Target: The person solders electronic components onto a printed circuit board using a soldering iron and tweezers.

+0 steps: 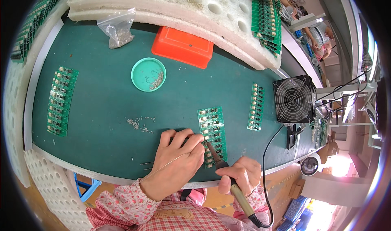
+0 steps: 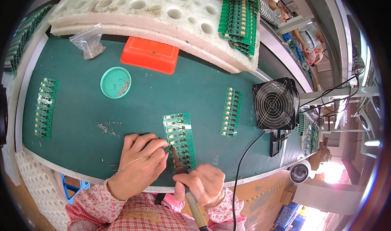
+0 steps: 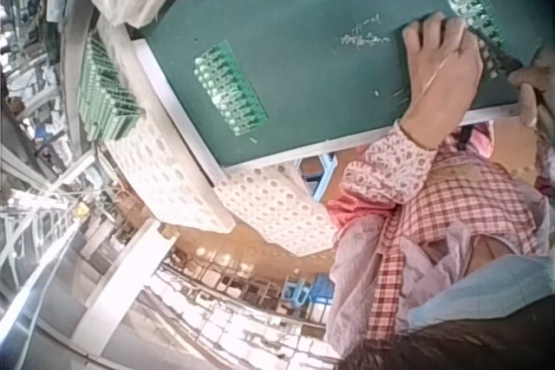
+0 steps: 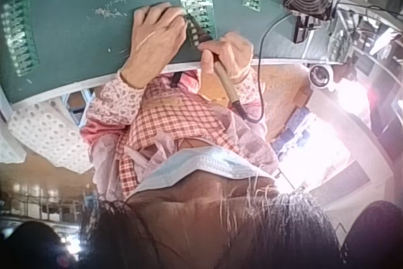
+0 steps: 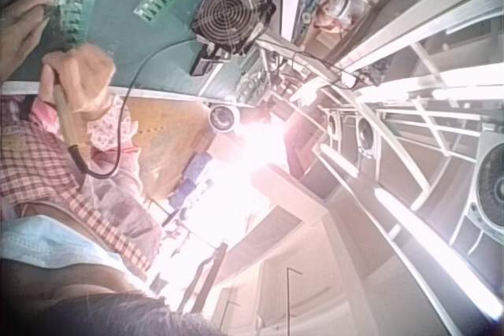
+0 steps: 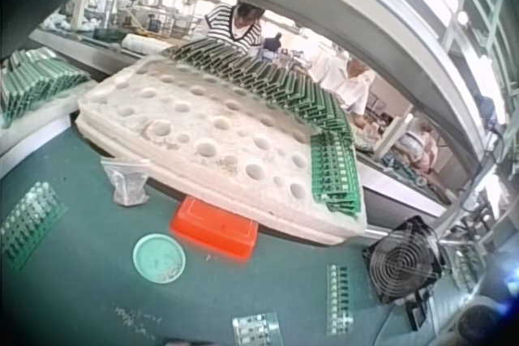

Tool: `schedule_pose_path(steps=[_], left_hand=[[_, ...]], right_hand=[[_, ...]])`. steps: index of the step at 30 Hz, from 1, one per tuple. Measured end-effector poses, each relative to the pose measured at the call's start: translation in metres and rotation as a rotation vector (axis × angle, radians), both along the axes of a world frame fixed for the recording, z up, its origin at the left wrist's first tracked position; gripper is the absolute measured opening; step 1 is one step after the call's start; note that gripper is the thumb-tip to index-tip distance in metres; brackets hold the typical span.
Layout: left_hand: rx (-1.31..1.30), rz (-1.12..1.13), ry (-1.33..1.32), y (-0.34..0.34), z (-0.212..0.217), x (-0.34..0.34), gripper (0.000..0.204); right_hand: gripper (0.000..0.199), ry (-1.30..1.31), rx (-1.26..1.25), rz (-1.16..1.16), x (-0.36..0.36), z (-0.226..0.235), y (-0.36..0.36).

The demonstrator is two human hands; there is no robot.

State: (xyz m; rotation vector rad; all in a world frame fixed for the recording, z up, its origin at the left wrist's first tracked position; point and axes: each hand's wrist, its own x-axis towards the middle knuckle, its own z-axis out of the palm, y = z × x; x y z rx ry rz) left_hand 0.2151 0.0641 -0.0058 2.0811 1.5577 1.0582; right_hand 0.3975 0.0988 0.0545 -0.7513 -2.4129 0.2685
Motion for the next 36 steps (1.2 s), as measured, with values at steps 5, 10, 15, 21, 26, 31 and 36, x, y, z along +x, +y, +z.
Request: schedule_pose_path(steps=[5, 10, 15, 21, 26, 31, 36], left_hand=[[-0.006, -0.01, -0.012, 0.001, 0.002, -0.001, 0.015], [0.001, -0.012, -0.007, 0.0, 0.001, -0.002, 0.013], [0.001, -0.029, 0.002, 0.0, 0.007, -0.003, 0.013], [-0.02, -0.021, 0.02, -0.005, 0.008, -0.001, 0.014], [-0.044, -0.014, 0.022, -0.013, 0.012, -0.006, 0.014], [-0.032, -0.02, 0.009, -0.015, 0.013, -0.012, 0.015], [-0.013, -0.021, 0.015, -0.013, 0.009, -0.015, 0.013]], right_hand=[[0.003, 0.082, -0.021, -0.024, 0.009, -0.004, -0.001], [0.011, 0.284, -0.12, -0.341, 0.026, -0.021, -0.013], [0.027, 0.111, -0.053, -0.392, 0.016, -0.033, 0.003], [0.042, 0.032, -0.187, -0.33, 0.012, -0.043, 0.007], [0.04, 0.09, -0.182, -0.232, 0.017, -0.039, 0.01], [0.021, 0.394, -0.062, -0.372, 0.035, -0.037, -0.009], [0.018, 0.416, -0.182, -0.432, 0.031, -0.012, -0.022]])
